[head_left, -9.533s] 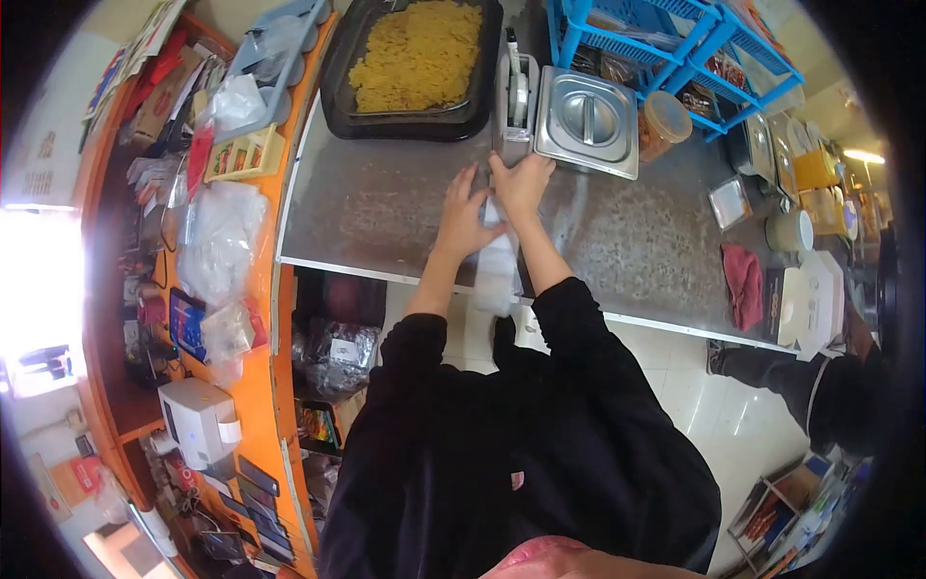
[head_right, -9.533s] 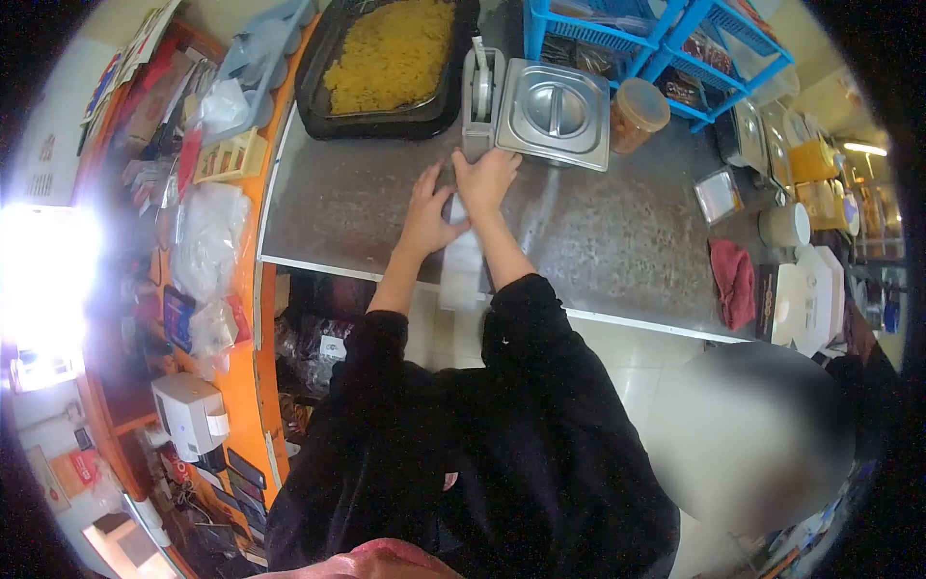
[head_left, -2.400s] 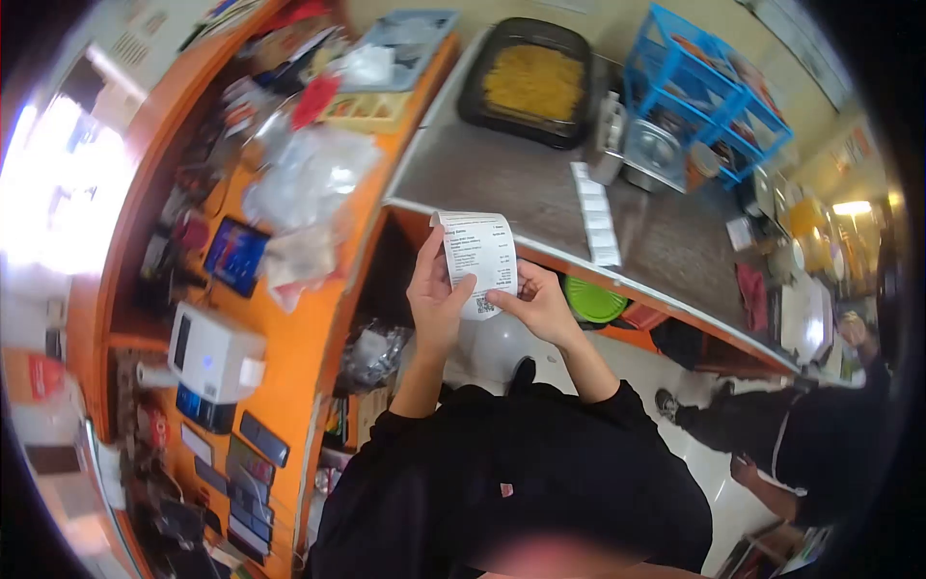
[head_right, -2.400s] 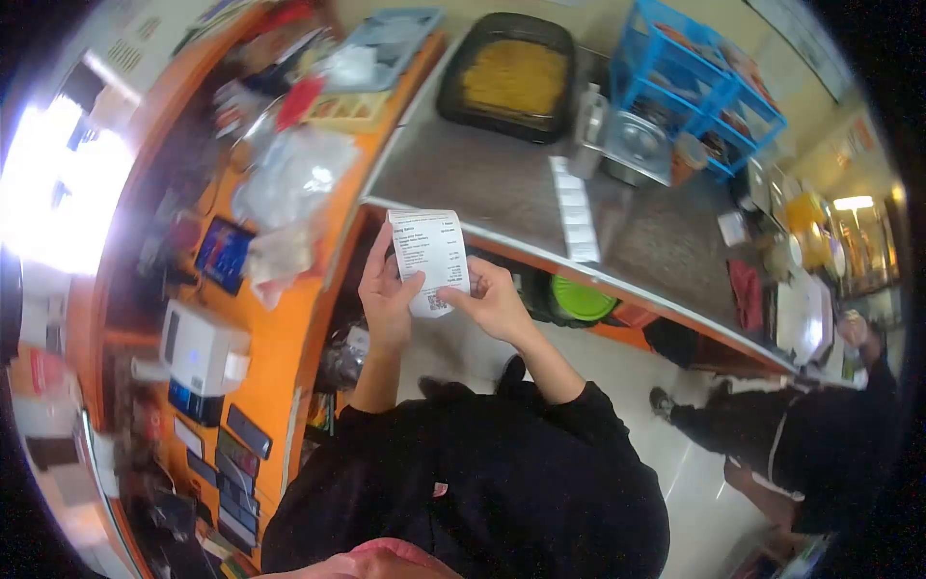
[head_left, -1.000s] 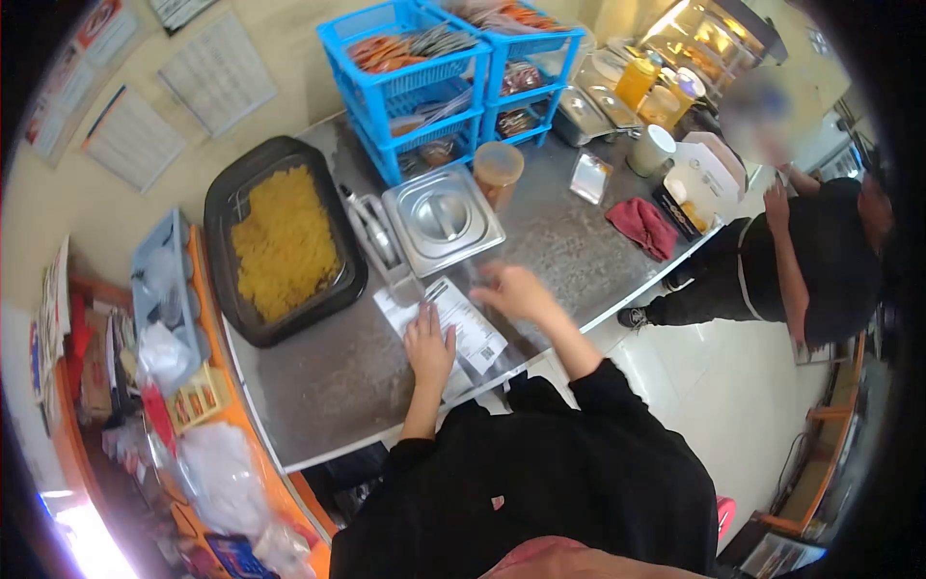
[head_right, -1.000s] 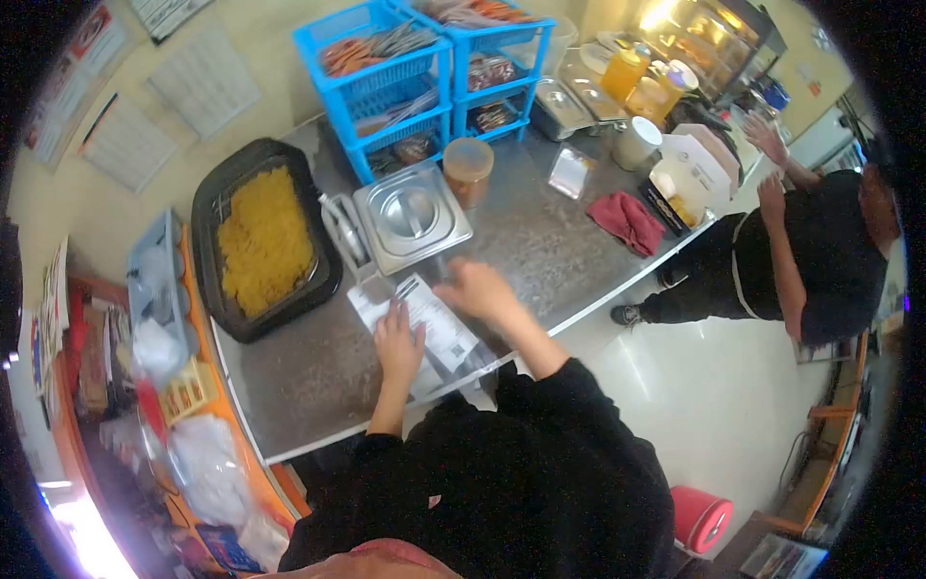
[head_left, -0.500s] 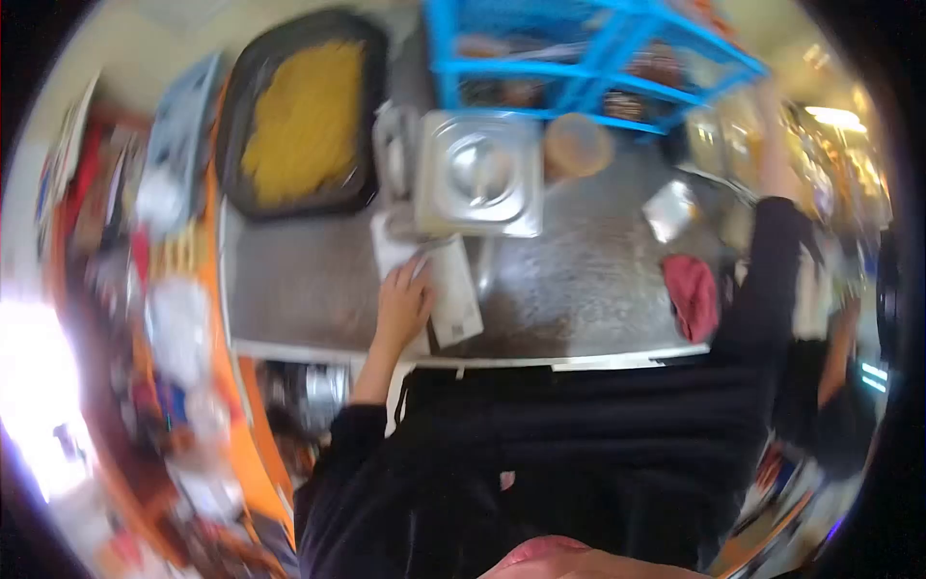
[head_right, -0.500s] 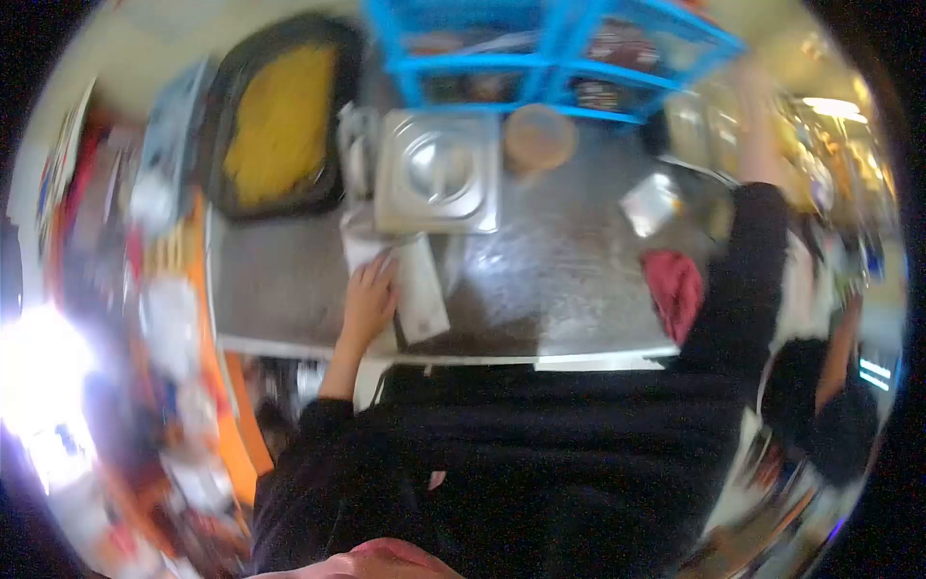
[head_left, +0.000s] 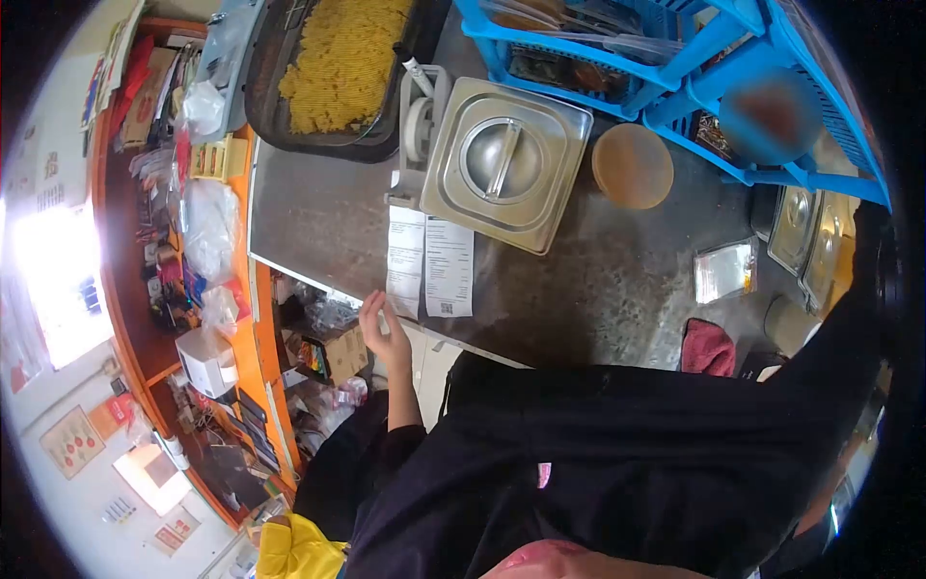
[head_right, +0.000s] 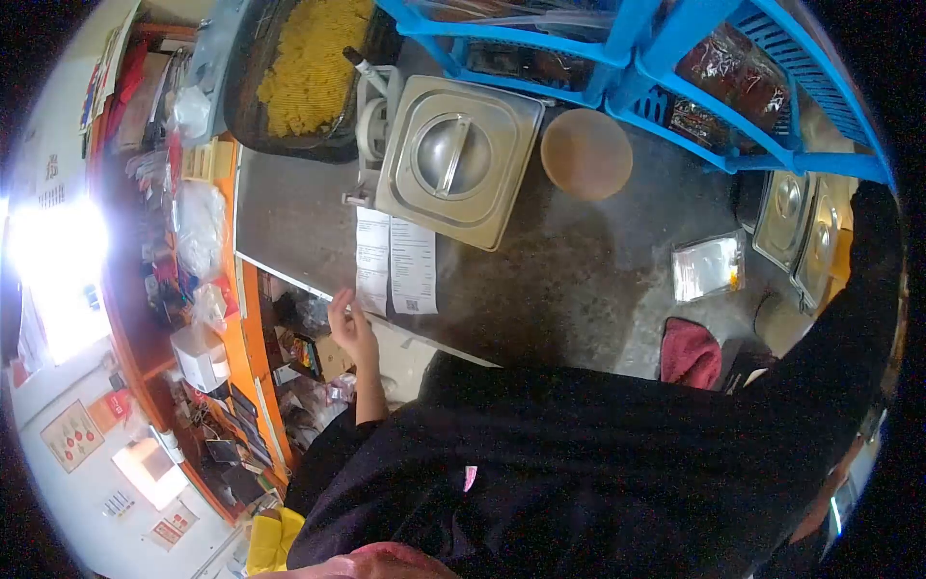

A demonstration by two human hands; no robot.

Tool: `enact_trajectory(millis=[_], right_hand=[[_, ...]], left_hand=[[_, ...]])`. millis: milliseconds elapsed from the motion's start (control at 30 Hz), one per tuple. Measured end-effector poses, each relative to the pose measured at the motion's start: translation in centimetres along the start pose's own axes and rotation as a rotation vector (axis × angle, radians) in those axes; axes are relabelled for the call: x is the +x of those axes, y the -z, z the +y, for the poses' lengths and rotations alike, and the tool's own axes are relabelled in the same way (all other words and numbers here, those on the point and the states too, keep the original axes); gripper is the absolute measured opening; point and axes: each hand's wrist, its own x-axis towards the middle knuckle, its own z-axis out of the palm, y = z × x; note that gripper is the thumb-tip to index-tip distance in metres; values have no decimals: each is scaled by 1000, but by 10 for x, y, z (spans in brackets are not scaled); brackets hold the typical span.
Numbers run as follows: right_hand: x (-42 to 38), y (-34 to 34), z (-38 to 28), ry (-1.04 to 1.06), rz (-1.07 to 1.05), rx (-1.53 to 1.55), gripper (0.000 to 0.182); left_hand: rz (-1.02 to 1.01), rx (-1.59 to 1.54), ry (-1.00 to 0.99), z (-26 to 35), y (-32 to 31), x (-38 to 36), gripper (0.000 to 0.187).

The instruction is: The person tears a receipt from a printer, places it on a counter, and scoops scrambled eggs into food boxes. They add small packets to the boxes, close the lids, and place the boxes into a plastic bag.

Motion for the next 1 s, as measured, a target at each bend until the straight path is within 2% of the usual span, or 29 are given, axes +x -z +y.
enact_trajectory(millis=[200,333,400,533,700,767,800,833,867,967,1000], right_hand=[[19,-6,-11,43,5,22,41],[61,-22,-40,116,18,23,44],[94,-43,-79,183,31,27,46],[173,-85,-160,291,65,7,49],[203,-86,-259,337,125,10,52],[178,-72,-284,347,161,85,54],[142,-52,-295,261,181,88,55],[110,-44,-293,273,192,278,56],[78,-36,-292,290,204,467,57],[-93,-22,-316,138,-68,755,41],[-151,-11,-337,90,-55,787,37]], left_hand=[[34,-15,-9,20,-9,-10,18],[32,-26,-120,34,-10,-2,18],[51,-32,-253,41,-9,4,19],[26,-90,-342,48,-1,10,16],[39,-207,-364,57,5,14,19],[-5,-264,-401,71,5,13,20],[-48,-315,-427,85,3,14,20],[-101,-378,-461,99,-1,15,20],[-233,-454,-530,108,-6,19,22],[-744,-855,-282,168,-17,10,31],[-962,-920,-290,186,-22,6,44]])
